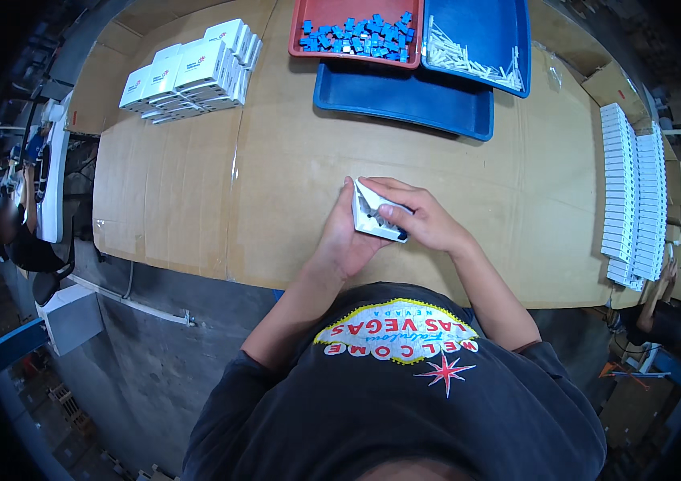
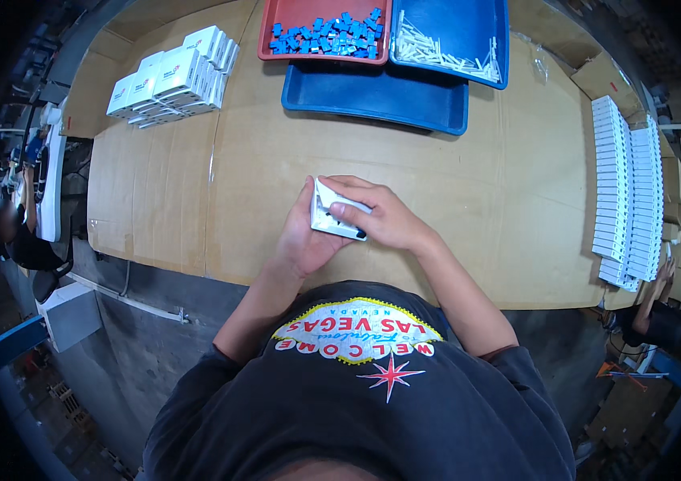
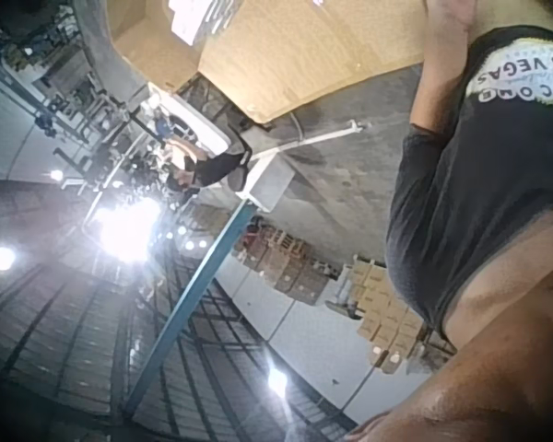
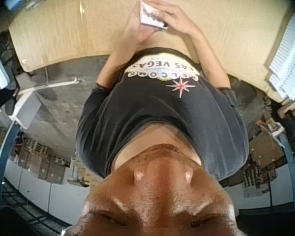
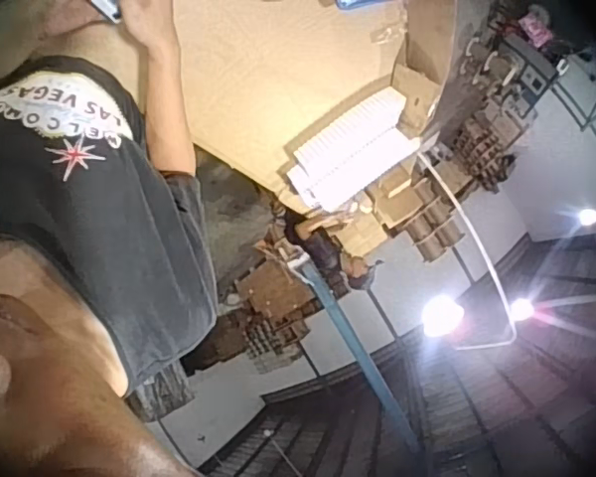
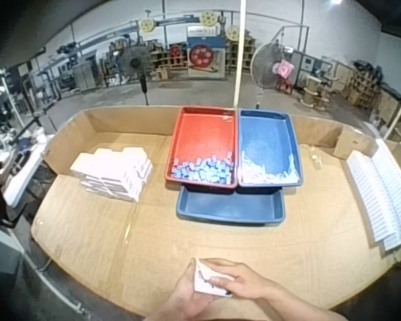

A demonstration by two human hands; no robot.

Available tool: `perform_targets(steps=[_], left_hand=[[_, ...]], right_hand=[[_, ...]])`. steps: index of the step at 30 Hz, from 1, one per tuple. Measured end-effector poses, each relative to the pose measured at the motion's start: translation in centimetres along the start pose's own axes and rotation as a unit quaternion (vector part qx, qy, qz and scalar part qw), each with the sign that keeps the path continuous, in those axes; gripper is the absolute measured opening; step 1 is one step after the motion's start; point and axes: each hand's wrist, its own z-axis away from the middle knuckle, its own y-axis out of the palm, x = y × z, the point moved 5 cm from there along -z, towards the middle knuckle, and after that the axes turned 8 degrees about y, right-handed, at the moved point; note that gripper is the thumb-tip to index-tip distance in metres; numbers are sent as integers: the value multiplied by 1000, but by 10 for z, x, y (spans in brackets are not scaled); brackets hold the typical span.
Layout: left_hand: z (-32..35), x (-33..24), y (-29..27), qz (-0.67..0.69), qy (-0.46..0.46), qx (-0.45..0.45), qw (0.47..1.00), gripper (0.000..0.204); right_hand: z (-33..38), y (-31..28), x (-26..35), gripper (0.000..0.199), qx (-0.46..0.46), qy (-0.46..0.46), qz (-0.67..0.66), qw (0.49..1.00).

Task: The person is assembling and packaging small electronic components into white boxes.

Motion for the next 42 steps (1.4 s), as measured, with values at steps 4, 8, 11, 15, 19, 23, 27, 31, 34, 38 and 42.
perform_targets(steps=[4,8,11,15,19,23,27,31,34,38,42], left_hand=[[11,-8,9,-20,9,-33,999,64],[17,-11,12,-71,26,-98,992,62],[20,-11,14,-105,37,-129,985,60],[19,-10,14,-96,51,-114,988,61],[22,-13,20,-116,60,-122,984,64],[24,-13,27,-129,82,-119,981,71],[26,-10,25,-126,115,-79,982,74],[26,-14,21,-172,87,-14,981,66],[24,-17,27,-259,93,12,961,60],[33,-28,55,-240,181,35,953,43],[41,-35,53,-292,218,73,928,44]], right_hand=[[9,6,7,57,-2,-25,84,996],[11,9,9,68,-4,-33,138,990],[13,10,13,71,2,-68,170,983],[13,11,17,75,9,-79,208,975],[13,12,16,77,18,-82,210,974],[14,13,19,81,17,-87,219,972],[14,12,22,83,36,-99,251,962],[16,3,39,83,31,-104,260,960],[20,-9,48,75,-20,-154,130,979],[21,-26,37,45,-182,-50,-174,966],[34,-35,22,35,-106,52,-149,982]])
